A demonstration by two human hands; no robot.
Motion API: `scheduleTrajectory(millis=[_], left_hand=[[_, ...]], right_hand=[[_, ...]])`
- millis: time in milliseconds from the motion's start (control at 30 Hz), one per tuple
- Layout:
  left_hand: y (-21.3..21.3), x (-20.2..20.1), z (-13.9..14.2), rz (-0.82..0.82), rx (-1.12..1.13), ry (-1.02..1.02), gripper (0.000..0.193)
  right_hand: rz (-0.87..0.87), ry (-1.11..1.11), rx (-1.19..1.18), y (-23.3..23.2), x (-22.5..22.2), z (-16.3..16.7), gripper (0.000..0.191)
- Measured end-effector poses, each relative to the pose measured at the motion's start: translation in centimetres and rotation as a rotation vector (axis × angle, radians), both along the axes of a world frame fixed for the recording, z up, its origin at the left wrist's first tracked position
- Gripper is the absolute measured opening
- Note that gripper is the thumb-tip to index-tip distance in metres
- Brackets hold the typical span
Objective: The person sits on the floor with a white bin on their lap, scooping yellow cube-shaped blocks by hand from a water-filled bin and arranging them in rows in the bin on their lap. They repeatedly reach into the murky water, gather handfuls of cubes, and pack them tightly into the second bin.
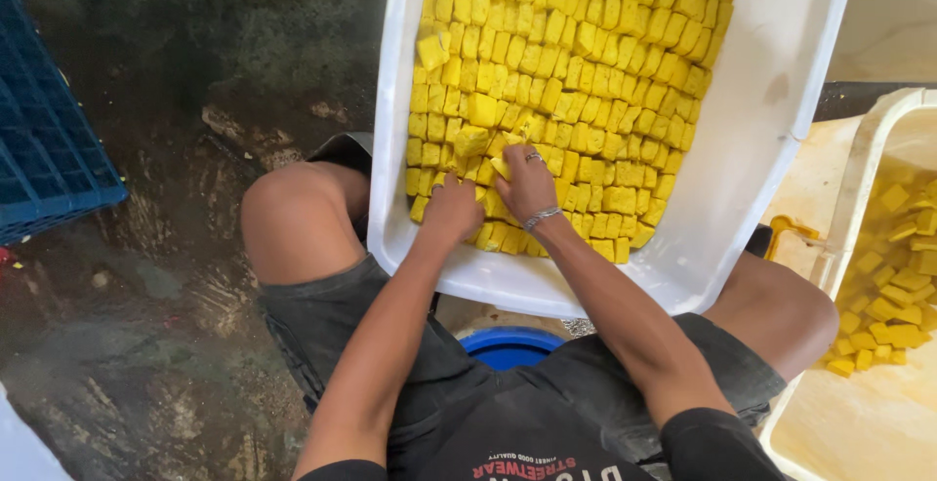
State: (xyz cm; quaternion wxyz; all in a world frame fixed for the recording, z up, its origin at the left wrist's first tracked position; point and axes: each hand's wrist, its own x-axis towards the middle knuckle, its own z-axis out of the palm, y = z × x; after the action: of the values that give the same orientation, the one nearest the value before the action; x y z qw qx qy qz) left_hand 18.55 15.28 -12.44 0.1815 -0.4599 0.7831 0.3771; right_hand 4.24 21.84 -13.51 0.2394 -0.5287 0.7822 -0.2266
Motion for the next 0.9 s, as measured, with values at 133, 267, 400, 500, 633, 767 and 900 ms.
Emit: scheduleTrajectory(millis=[133,267,400,500,633,767,900], left_hand=[[1.7,-0.2,-0.3,-0.036,-0.103,0.022,0.032],[2.0,-0.1,0.1,-0.139,-0.150,0.007,0.031],[1.7,-0.1,0.3,-0.195,-0.053,-0.031,0.036],[2.0,-0.3,0.0,-0.217,-0.028,-0.028,0.034],[2.2,-0.3,-0.5,-0.190,0.046,-0.047,0.036],[1.0,0.4,-0.3,0.058,0.143,0.012,0.045],[-1.1,0.8,0.1,0.369,0.173,0.139,0.055]], right_hand=[[0.263,0.003,-0.280,-1.3,-0.8,0.4,0.038],[0.624,0.164,-0.346,-5.5,-1.5,0.0,0.037],[0.774,0.278,-0.388,-7.8,-2.5,-0.3,0.037],[0.839,0.307,-0.309,-8.4,-2.3,-0.6,0.038],[0.722,0.181,-0.252,-8.3,-1.9,-0.2,0.039],[0.337,-0.064,-0.241,-4.4,-3.1,1.7,0.049],[0.198,-0.017,-0.220,1.6,-3.4,2.6,0.058]])
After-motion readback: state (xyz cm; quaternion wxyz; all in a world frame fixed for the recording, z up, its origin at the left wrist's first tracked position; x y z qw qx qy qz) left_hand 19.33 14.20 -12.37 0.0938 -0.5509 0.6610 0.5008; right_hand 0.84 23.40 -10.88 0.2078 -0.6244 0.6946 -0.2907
